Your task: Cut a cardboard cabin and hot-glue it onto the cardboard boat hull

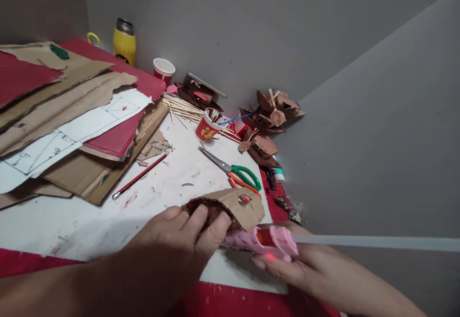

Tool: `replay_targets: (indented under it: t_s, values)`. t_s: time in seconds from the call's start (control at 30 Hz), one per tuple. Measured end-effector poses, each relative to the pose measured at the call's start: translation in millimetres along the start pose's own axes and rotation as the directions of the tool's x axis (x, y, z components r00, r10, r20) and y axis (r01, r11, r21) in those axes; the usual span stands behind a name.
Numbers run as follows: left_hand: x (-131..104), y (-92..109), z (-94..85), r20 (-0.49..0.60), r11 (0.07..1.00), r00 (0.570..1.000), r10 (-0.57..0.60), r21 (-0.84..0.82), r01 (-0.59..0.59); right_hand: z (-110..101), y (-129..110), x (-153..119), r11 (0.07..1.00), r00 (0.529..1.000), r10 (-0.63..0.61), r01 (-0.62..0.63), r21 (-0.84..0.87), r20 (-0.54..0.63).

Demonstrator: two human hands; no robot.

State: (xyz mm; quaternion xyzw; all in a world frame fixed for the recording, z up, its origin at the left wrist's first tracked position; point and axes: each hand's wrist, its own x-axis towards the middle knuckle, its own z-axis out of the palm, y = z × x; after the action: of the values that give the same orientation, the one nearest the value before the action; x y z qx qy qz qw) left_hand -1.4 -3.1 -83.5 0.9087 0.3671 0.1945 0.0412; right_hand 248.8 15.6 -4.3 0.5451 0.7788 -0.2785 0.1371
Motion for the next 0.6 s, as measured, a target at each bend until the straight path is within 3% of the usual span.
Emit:
replay_targets:
  t_s: [0.2, 0.47, 0.6]
  values:
    - [-1, 0, 0.1, 0.003, 1.0, 1.0, -0.001, 0.027, 0.001, 1, 21, -7, 0.994, 0.993, 0.106, -0.107, 0.037, 0.045]
    - [-2, 1, 1.0, -0.011, 1.0, 1.0, 0.01, 0.02, -0.01, 4, -16, 4, 0.993, 0.999, -0.035, 0.037, 0.108, -0.015]
    - [-1, 1, 3.5, 0.004, 1.0, 1.0, 0.008, 0.02, -0.009, 3, -17, 5, 0.985, 0.998, -0.052, 0.058, 0.164, -0.037]
